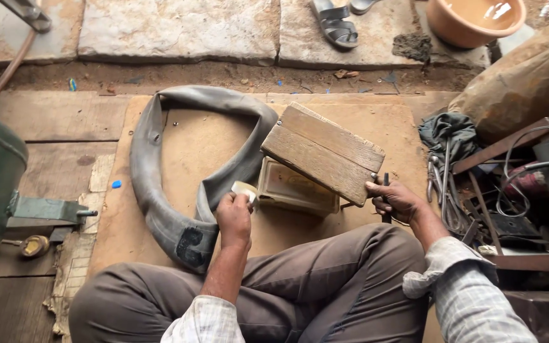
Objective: Repairing a puncture in a rubber inner tube by applying adhesive and a patch.
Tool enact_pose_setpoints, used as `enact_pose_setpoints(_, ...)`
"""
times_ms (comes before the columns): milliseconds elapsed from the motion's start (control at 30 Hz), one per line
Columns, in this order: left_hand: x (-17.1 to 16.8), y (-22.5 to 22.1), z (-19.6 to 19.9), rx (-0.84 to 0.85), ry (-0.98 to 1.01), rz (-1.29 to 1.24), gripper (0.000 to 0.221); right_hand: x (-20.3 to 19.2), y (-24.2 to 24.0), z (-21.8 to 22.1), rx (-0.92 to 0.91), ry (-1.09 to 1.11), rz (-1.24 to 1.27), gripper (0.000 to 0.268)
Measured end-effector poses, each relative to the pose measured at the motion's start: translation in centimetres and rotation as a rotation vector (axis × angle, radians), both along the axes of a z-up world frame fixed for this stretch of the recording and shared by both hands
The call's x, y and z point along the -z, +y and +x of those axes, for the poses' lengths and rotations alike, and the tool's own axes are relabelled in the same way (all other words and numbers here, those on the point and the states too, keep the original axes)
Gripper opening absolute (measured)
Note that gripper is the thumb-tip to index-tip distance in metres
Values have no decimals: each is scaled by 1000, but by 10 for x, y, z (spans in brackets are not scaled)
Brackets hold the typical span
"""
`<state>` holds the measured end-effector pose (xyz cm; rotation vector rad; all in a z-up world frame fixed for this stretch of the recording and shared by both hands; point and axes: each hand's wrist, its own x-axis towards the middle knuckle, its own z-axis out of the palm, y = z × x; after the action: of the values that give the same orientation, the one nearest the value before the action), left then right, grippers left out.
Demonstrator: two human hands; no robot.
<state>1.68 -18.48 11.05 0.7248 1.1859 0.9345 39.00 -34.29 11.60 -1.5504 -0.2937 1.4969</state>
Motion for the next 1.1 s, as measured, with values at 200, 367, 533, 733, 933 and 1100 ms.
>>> enact_pose_setpoints(200, -68, 11, 37, 124, -228, 60, 12, -10, 21, 16, -187, -274, -73, 28)
enact_pose_setpoints(367, -58, 52, 115, 347, -401, 86, 15, -79, 46, -2, -149, -1170, -352, 42)
enact_pose_setpoints(533, -28, 86, 144, 507, 847, 559, 29, -130, 57, -29, 90, -1398, -119, 62)
enact_pose_setpoints(733, 4, 110, 138, 522, 801, 536, 31, -107, 82, -56, 324, -682, 426, 56)
enact_pose_setpoints(933, 12, 99, 141, 434, 685, 501, 31, -67, 81, -62, 369, -494, 573, 26)
enact_pose_setpoints(1100, 8, 98, 139, 396, 684, 485, 28, -64, 100, -91, 165, -543, 604, 25)
